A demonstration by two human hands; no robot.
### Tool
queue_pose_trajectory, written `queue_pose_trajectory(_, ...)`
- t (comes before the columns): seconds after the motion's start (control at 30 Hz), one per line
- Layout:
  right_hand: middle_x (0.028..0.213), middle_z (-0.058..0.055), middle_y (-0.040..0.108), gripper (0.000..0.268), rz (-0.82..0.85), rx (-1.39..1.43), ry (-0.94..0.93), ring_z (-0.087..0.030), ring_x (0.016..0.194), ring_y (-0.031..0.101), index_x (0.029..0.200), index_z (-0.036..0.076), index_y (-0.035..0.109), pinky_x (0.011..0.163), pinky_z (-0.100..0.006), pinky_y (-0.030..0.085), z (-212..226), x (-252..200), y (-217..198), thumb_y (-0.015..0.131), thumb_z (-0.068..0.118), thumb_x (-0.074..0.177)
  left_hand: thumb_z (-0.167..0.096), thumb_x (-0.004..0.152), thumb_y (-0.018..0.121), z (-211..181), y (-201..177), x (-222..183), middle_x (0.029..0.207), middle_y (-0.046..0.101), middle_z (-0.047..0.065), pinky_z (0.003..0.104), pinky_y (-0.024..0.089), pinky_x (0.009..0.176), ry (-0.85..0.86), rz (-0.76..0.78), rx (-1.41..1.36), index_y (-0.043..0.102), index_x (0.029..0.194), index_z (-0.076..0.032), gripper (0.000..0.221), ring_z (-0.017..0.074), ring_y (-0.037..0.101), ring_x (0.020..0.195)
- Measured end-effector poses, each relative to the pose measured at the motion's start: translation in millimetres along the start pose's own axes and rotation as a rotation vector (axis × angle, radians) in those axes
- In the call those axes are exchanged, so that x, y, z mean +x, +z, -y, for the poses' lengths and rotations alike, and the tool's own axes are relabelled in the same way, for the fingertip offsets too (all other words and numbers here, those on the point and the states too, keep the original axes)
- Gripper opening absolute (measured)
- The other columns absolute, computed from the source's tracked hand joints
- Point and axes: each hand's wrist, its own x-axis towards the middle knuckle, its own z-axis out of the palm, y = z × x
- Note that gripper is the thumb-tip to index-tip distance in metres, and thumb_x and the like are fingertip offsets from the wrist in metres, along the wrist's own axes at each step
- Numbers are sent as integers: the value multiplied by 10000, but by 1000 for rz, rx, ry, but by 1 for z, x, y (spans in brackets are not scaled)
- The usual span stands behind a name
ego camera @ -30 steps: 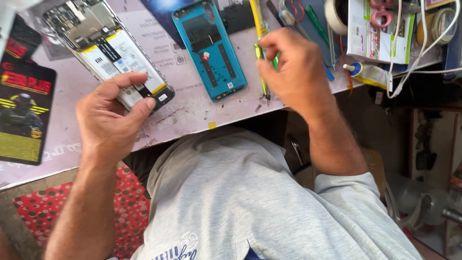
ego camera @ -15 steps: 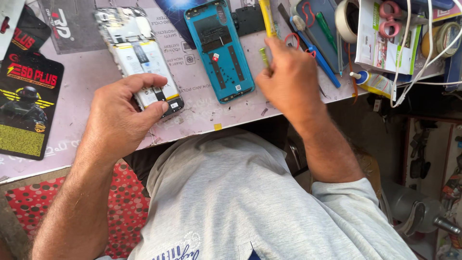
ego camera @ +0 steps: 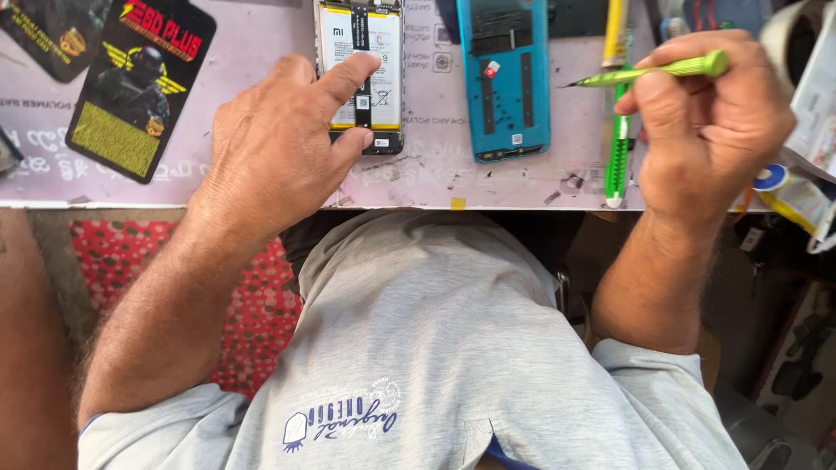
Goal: The person cleans and handles internal mobile phone components, including the battery and small electronic modules, using a toothbrush and tweezers before fitting parts together by hand.
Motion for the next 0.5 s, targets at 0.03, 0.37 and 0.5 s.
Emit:
queue_pose_trajectory(0.03, 1007, -126, 667, 124, -5, 25, -16, -146, 741, 670, 1174, -67, 628, 665, -258, 591, -3, 0, 0, 719, 9, 1138, -315, 915, 781, -1, -1, -2, 978, 595, 187, 529, 500, 699, -2, -3, 23, 611, 1440, -234, 558, 390, 638, 850)
queue_pose_trajectory(0.37, 1005, -227, 785, 267, -113, -140, -162, -149, 672, 605, 1246, -8, 554, 622, -208, 497, -35, -7, -12, 724, 161, 1127, -366, 927, 786, -7, 3, -10, 1011, 571, 188, 512, 511, 652, -18, -39, 127, 616, 1473, -265, 581, 359, 650, 839)
queue_pose_trajectory(0.5, 1114, -231, 759, 350, -93, -166, -213, -190, 800, 678, 1404, 6, 453, 708, -233, 559, -42, -6, -10, 703, 119, 1186, -269, 939, 778, -7, 10, -12, 1025, 565, 172, 497, 503, 717, 32, -84, 80, 684, 1383, -208, 457, 347, 629, 908)
